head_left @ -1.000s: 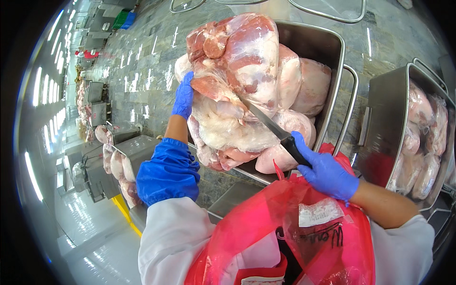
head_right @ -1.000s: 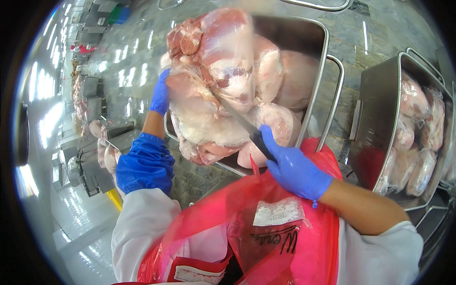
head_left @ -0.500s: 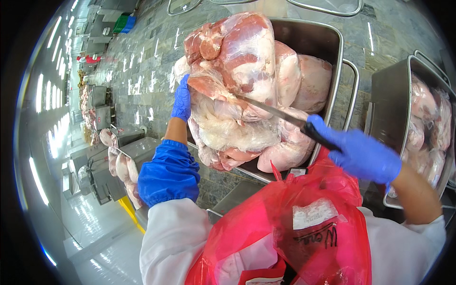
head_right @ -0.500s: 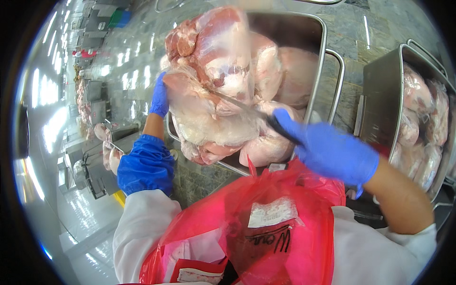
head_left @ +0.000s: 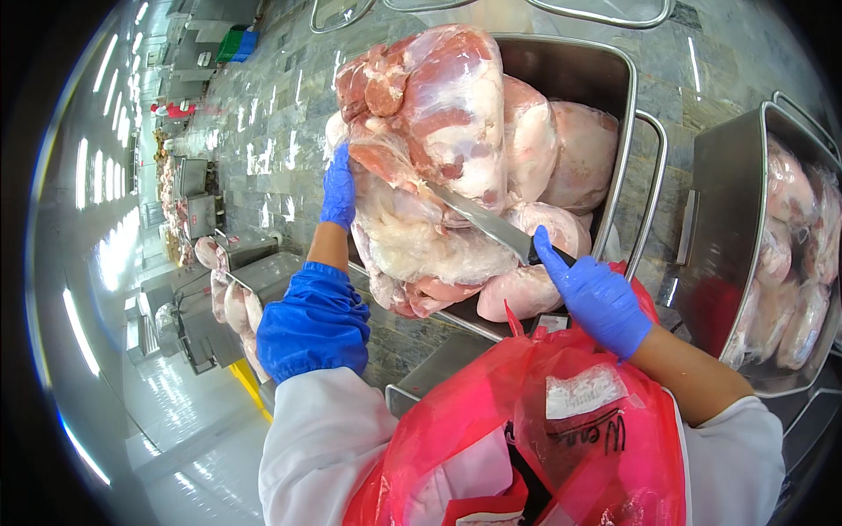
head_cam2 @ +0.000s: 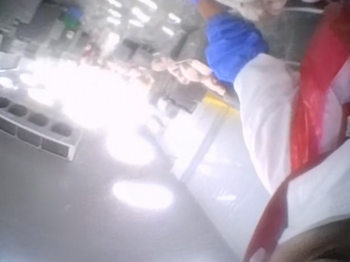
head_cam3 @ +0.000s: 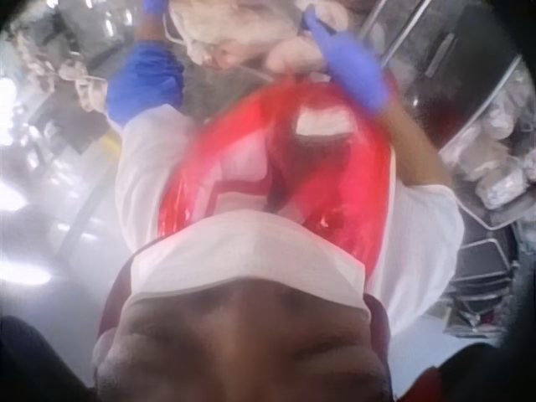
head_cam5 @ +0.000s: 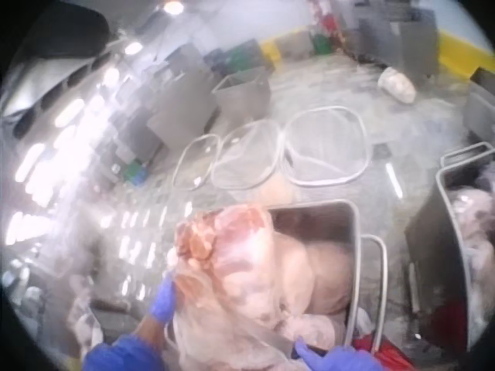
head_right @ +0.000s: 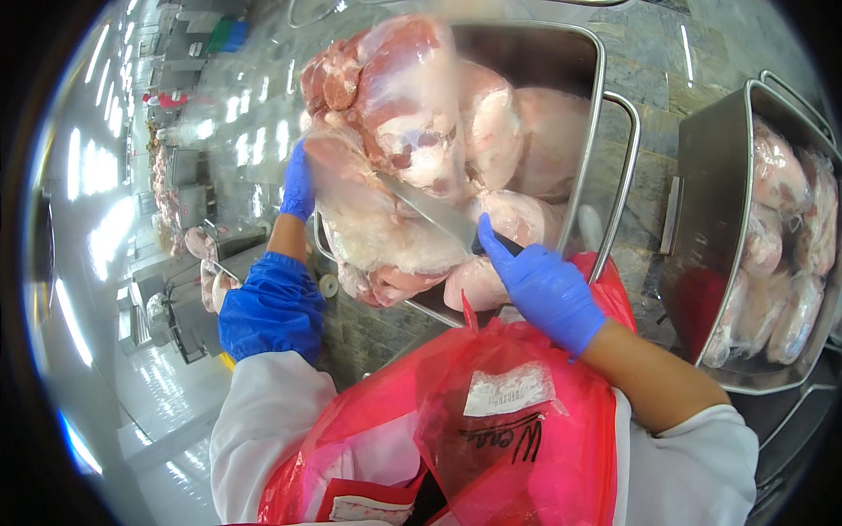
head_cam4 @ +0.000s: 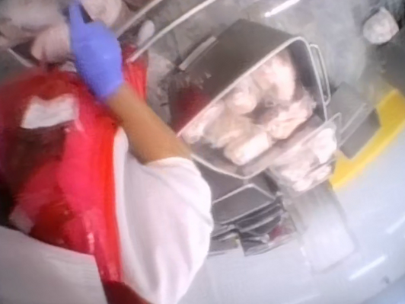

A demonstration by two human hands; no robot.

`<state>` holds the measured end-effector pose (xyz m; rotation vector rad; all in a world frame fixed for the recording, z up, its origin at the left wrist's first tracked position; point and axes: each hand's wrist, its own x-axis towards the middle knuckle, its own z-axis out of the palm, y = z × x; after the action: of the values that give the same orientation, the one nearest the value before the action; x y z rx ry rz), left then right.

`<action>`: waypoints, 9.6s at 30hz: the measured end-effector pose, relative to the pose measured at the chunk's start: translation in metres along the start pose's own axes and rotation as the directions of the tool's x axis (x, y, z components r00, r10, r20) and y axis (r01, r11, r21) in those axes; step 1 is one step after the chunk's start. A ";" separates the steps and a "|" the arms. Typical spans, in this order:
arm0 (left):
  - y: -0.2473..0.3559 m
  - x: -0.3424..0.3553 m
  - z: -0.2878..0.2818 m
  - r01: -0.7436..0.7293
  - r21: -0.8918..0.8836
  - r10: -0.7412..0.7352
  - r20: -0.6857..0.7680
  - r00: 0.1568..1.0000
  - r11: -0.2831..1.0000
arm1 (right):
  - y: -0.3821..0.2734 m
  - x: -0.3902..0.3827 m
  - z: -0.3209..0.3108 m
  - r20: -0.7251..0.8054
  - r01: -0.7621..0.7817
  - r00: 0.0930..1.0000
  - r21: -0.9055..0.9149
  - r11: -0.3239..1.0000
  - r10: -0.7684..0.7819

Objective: The person removes a large piece of raw meat from a plastic bag and places it in a metal tray. They then use a knife to trim fat and connective tissue from the meat, working methodically across the surface.

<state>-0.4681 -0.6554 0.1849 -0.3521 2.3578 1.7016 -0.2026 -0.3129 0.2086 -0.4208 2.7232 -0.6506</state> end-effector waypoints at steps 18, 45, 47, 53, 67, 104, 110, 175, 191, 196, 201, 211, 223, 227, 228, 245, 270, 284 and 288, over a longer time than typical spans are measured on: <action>0.039 -0.012 0.024 -0.248 0.418 0.173 0.209 0.962 0.874 | 0.018 0.006 -0.094 0.114 0.065 0.980 0.589 0.806 -0.163; 0.015 -0.024 -0.009 -0.134 0.185 0.084 0.257 0.963 0.974 | 0.003 0.007 -0.120 0.363 -0.257 0.932 0.703 0.663 -0.024; 0.010 -0.016 -0.011 -0.144 0.200 0.090 0.256 0.962 0.969 | -0.004 0.034 -0.152 0.600 -0.513 0.800 0.662 0.546 0.024; 0.002 -0.011 -0.008 -0.214 0.265 0.163 0.201 0.966 0.940 | -0.021 0.021 -0.121 0.595 -0.571 0.803 0.753 0.327 0.035; 0.017 -0.029 0.000 -0.069 0.141 0.037 0.219 0.975 0.988 | -0.034 0.024 0.007 0.053 -0.095 0.995 0.764 0.638 0.085; 0.133 -0.047 0.091 -0.641 0.733 -0.169 0.619 0.767 -0.226 | 0.061 0.004 -0.087 0.251 -0.048 0.962 0.541 0.839 -0.107; 0.106 -0.027 0.100 -0.605 0.699 -0.266 0.543 0.796 -0.383 | 0.082 0.002 -0.067 0.273 -0.038 0.950 0.584 0.811 -0.152; 0.085 0.002 -0.007 -0.583 0.796 -0.054 0.583 0.811 -0.161 | 0.082 0.036 -0.079 0.431 -0.120 0.887 0.559 0.821 -0.164; 0.131 0.025 -0.031 -0.391 0.830 0.620 0.071 0.782 0.398 | 0.080 0.047 -0.093 0.499 -0.174 0.858 0.507 0.844 -0.123; 0.204 0.075 -0.080 -0.257 0.750 0.479 -0.090 0.873 0.610 | 0.079 0.047 -0.087 0.484 -0.168 0.847 0.635 0.754 -0.220; 0.081 0.050 -0.055 -0.283 0.692 0.143 0.254 0.957 0.665 | 0.078 0.048 -0.088 0.501 -0.184 0.849 0.580 0.794 -0.169; 0.075 0.001 -0.013 -0.186 0.963 0.121 0.164 0.979 0.195 | 0.059 0.040 -0.095 0.463 -0.151 0.880 0.480 0.864 -0.104; 0.024 -0.065 -0.022 -0.200 0.014 0.198 0.074 0.977 0.980 | 0.046 0.007 -0.076 0.373 -0.197 0.927 0.547 0.814 -0.026; 0.020 -0.087 -0.011 -0.174 -0.013 0.174 -0.028 0.984 0.985 | 0.054 -0.012 -0.116 0.302 -0.173 0.953 0.484 0.858 0.022; 0.021 -0.091 -0.010 -0.109 -0.120 0.104 -0.048 0.993 0.987 | 0.041 -0.014 -0.140 0.402 -0.364 0.896 0.422 0.830 0.189; 0.031 -0.115 0.007 -0.040 -0.624 -0.047 -0.122 0.991 0.780 | -0.051 0.084 -0.065 0.206 -0.049 0.976 0.503 0.863 -0.064; -0.101 -0.230 -0.112 -0.453 -0.631 -0.033 -0.604 0.796 0.630 | -0.079 0.121 -0.067 0.177 -0.118 0.984 0.667 0.735 -0.003; -0.017 -0.241 -0.162 -0.537 -0.164 0.315 -0.656 0.686 0.828 | -0.063 0.013 -0.067 0.308 0.062 0.938 0.307 0.950 -0.161; -0.059 -0.214 -0.073 -0.117 0.418 0.309 -0.427 0.850 0.901 | -0.035 -0.041 -0.065 0.361 -0.022 0.932 0.140 0.990 -0.031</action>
<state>-0.2490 -0.7276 0.2203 -0.5055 3.1340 1.2911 -0.1814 -0.3037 0.2898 -0.4614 2.3112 -0.6867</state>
